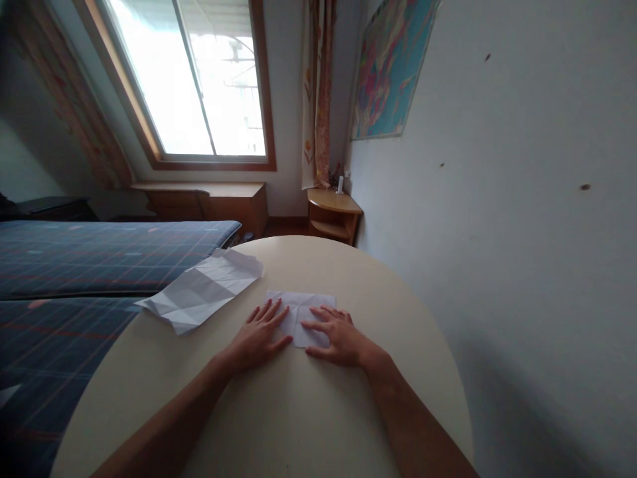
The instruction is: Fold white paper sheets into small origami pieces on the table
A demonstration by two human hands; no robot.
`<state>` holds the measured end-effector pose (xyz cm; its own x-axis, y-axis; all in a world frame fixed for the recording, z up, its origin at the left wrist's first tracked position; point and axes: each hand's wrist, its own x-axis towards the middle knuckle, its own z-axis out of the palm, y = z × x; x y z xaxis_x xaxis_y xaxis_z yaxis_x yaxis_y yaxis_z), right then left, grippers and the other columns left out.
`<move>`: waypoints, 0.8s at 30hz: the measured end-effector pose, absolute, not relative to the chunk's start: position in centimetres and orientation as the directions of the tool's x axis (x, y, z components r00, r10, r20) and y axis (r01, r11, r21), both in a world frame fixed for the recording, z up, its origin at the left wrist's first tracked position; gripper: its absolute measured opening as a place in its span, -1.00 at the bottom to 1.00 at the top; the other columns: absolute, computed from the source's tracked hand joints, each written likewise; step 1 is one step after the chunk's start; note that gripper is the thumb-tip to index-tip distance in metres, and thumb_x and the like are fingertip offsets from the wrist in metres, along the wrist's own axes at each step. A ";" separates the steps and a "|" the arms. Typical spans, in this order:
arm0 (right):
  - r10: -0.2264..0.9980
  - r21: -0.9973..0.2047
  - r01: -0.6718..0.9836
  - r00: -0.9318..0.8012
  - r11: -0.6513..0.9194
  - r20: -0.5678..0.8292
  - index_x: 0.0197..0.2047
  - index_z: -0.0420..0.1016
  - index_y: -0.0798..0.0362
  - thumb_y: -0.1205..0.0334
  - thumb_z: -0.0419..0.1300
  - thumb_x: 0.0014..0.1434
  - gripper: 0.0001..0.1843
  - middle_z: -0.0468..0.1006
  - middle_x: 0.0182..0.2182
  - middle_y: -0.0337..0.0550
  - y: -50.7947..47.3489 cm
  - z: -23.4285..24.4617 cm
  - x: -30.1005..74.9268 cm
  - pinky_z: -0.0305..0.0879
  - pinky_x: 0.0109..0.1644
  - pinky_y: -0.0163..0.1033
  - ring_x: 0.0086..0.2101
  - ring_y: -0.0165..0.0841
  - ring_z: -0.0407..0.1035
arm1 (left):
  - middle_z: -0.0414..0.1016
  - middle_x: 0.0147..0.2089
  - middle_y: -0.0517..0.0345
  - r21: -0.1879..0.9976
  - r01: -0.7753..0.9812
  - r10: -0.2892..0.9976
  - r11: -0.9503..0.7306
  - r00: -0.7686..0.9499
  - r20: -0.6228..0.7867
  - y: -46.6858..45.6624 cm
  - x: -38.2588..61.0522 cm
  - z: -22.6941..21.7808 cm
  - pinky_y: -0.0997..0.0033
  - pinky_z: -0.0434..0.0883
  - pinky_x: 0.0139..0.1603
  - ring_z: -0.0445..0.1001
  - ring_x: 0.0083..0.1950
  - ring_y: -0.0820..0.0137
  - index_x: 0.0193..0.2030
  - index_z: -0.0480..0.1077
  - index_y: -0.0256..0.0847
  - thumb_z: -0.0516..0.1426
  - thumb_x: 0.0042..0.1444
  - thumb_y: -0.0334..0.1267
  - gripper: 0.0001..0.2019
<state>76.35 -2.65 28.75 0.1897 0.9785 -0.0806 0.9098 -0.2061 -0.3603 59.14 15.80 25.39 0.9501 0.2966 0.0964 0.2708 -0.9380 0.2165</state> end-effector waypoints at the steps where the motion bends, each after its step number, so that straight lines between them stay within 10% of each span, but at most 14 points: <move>1: 0.980 -0.365 0.909 0.184 -0.201 -0.081 0.30 0.27 -0.33 -0.28 0.13 0.17 -0.34 0.06 0.40 -0.13 -2.7 28.9 76.3 -0.17 0.33 0.22 0.36 -0.03 -0.10 | -0.14 0.51 -0.05 0.217 0.265 0.290 -0.940 0.952 0.095 15.8 59.1 25.4 -0.02 -0.08 0.44 -0.21 0.51 0.07 0.45 -0.01 -0.07 0.00 0.24 0.19 -0.28; 17: 0.985 -0.375 0.912 0.174 -0.167 -0.017 0.21 0.40 -0.33 -0.24 0.13 0.20 -0.46 0.17 0.36 -0.20 -2.6 28.9 75.8 -0.37 0.36 0.30 0.36 -0.03 -0.10 | -0.19 0.52 0.00 0.214 0.231 0.258 -0.949 0.960 0.106 15.1 58.8 25.7 -0.15 -0.09 0.42 -0.28 0.51 -0.06 0.44 -0.02 0.07 0.01 0.24 0.17 -0.32; 24: 0.990 -0.342 0.931 0.142 -0.130 0.011 0.43 0.01 -0.11 -0.22 0.03 0.27 -0.23 0.03 0.41 -0.14 -1.1 27.8 74.0 -0.28 0.40 0.16 0.38 -0.09 -0.16 | -0.07 0.50 0.07 0.207 0.224 0.243 -0.952 0.967 0.071 15.2 59.0 26.0 -0.10 -0.10 0.44 -0.14 0.50 0.06 0.45 -0.01 -0.03 -0.06 0.29 0.12 -0.36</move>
